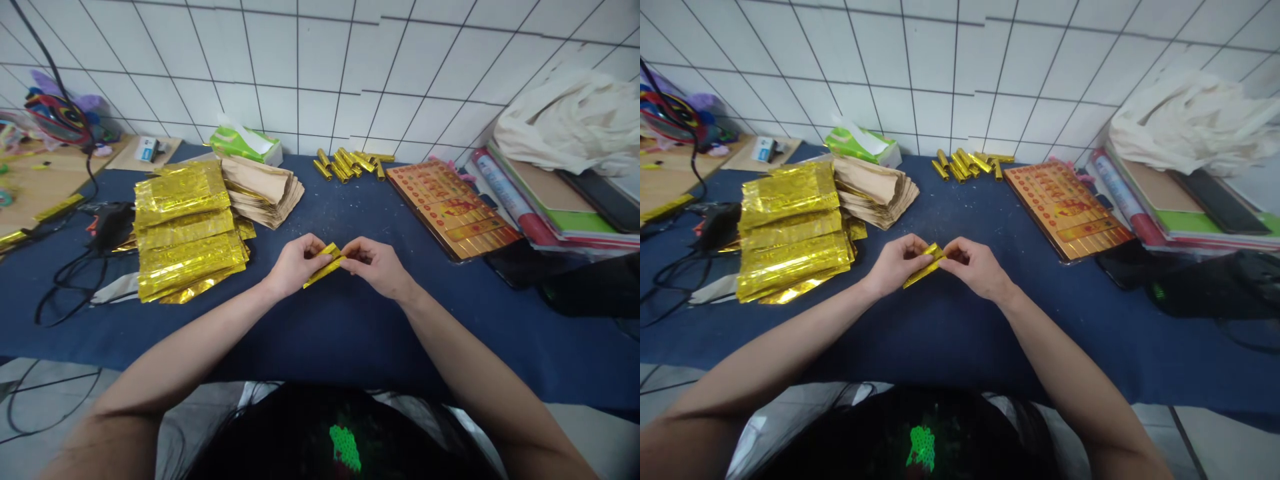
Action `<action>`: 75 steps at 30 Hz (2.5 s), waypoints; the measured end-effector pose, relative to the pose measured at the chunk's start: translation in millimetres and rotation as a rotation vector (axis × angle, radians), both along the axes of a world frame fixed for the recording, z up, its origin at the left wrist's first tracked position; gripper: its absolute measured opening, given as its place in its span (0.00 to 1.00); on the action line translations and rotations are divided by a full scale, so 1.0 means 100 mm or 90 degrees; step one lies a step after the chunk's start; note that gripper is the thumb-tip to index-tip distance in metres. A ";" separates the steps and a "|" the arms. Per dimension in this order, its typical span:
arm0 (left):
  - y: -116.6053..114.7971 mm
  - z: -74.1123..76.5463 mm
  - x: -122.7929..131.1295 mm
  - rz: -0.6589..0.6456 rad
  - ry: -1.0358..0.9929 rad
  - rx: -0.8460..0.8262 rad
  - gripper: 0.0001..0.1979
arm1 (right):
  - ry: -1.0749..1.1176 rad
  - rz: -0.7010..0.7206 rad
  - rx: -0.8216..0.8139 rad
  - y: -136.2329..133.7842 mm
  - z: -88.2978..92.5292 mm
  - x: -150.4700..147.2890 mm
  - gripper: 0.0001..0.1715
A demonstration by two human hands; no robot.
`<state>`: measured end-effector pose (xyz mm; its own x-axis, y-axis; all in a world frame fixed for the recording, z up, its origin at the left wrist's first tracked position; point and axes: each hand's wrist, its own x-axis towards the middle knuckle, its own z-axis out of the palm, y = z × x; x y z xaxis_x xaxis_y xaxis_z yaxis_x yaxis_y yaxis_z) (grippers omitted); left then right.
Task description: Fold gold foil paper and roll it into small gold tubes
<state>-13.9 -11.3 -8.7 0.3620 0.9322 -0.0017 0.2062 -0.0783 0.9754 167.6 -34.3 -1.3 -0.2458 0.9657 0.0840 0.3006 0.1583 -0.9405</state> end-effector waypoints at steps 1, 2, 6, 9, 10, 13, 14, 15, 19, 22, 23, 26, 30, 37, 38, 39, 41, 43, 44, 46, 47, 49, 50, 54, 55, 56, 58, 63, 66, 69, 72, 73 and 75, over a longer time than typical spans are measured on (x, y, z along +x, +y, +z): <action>0.00 0.00 0.00 0.007 -0.009 0.004 0.11 | -0.004 -0.003 -0.002 0.00 0.00 0.00 0.10; 0.00 0.00 0.00 0.011 -0.020 0.004 0.11 | -0.002 -0.006 -0.005 0.00 0.00 -0.01 0.10; 0.01 -0.01 0.00 0.013 -0.055 -0.007 0.11 | 0.055 0.009 -0.035 0.00 0.01 -0.02 0.10; 0.01 -0.02 0.01 0.012 -0.067 -0.015 0.10 | 0.113 0.038 -0.076 0.00 0.02 -0.03 0.10; 0.01 -0.02 0.01 0.011 -0.070 -0.018 0.10 | 0.131 0.046 -0.091 0.00 0.02 -0.03 0.10; 0.00 -0.01 0.01 0.010 -0.075 -0.023 0.09 | 0.167 0.054 -0.122 0.01 0.02 -0.04 0.08; 0.00 -0.01 0.01 0.007 -0.078 -0.026 0.08 | 0.174 0.052 -0.127 0.01 0.01 -0.04 0.08; -0.01 0.00 0.01 0.004 -0.081 -0.029 0.08 | 0.179 0.048 -0.128 0.02 0.00 -0.04 0.08; -0.03 0.04 0.00 -0.027 -0.083 -0.040 0.11 | 0.197 0.011 -0.115 0.04 -0.03 -0.03 0.08; -0.04 0.07 0.00 -0.063 -0.043 -0.017 0.14 | 0.200 -0.010 -0.107 0.04 -0.04 -0.03 0.10; -0.04 0.07 -0.01 -0.075 -0.025 -0.004 0.15 | 0.198 -0.011 -0.106 0.04 -0.04 -0.03 0.10; -0.05 0.09 -0.02 -0.105 0.022 0.035 0.17 | 0.186 -0.008 -0.110 0.04 -0.04 -0.03 0.10; -0.07 0.11 -0.02 -0.138 0.069 0.066 0.18 | 0.183 0.007 -0.124 0.04 -0.06 -0.02 0.10; -0.10 0.11 0.00 -0.133 0.139 0.130 0.18 | 0.155 0.060 -0.110 0.04 -0.06 0.01 0.09; -0.11 0.11 0.00 -0.131 0.144 0.138 0.18 | 0.145 0.063 -0.112 0.04 -0.05 0.00 0.09; -0.11 0.11 0.00 -0.130 0.149 0.146 0.18 | 0.133 0.064 -0.116 0.03 -0.04 0.00 0.10; -0.13 0.11 0.00 -0.132 0.163 0.163 0.18 | 0.107 0.061 -0.125 0.04 -0.02 -0.01 0.11; -0.14 0.11 -0.01 -0.140 0.177 0.178 0.18 | 0.081 0.055 -0.131 0.04 0.00 -0.01 0.12; -0.14 0.11 0.00 -0.143 0.183 0.184 0.17 | 0.069 0.052 -0.133 0.04 0.00 -0.02 0.13; -0.15 0.10 0.00 -0.143 0.192 0.193 0.17 | 0.053 0.047 -0.137 0.04 -0.01 -0.01 0.13; -0.15 0.10 0.00 -0.142 0.196 0.196 0.16 | 0.051 0.043 -0.142 0.04 -0.02 -0.01 0.13; -0.15 0.09 0.00 -0.142 0.201 0.204 0.16 | 0.056 0.031 -0.153 0.04 -0.05 -0.02 0.12; -0.15 0.08 0.00 -0.142 0.203 0.208 0.16 | 0.061 0.022 -0.160 0.04 -0.06 -0.02 0.12; -0.15 0.08 0.00 -0.150 0.196 0.228 0.15 | 0.070 -0.008 -0.191 0.05 -0.10 -0.02 0.11; -0.15 0.08 0.00 -0.150 0.193 0.229 0.15 | 0.071 -0.006 -0.194 0.05 -0.10 -0.02 0.11; -0.15 0.08 0.00 -0.150 0.191 0.230 0.15 | 0.074 -0.002 -0.194 0.05 -0.10 -0.02 0.11; -0.15 0.09 0.00 -0.153 0.200 0.238 0.15 | 0.082 -0.001 -0.192 0.05 -0.09 -0.03 0.10; -0.14 0.10 -0.01 -0.171 0.231 0.258 0.17 | 0.121 -0.048 -0.196 0.05 -0.10 -0.06 0.09; -0.14 0.12 -0.02 -0.178 0.226 0.240 0.21 | 0.152 -0.067 -0.201 0.05 -0.12 -0.06 0.10; -0.13 0.14 -0.02 -0.191 0.201 0.192 0.23 | 0.194 -0.076 -0.216 0.07 -0.14 -0.04 0.12; -0.12 0.14 -0.02 -0.198 0.166 0.153 0.25 | 0.239 -0.084 -0.245 0.09 -0.13 -0.02 0.12; -0.11 0.13 -0.02 -0.203 0.157 0.144 0.26 | 0.253 -0.085 -0.255 0.10 -0.13 -0.02 0.12; -0.11 0.12 -0.02 -0.220 0.142 0.129 0.27 | 0.280 -0.083 -0.276 0.10 -0.11 -0.01 0.12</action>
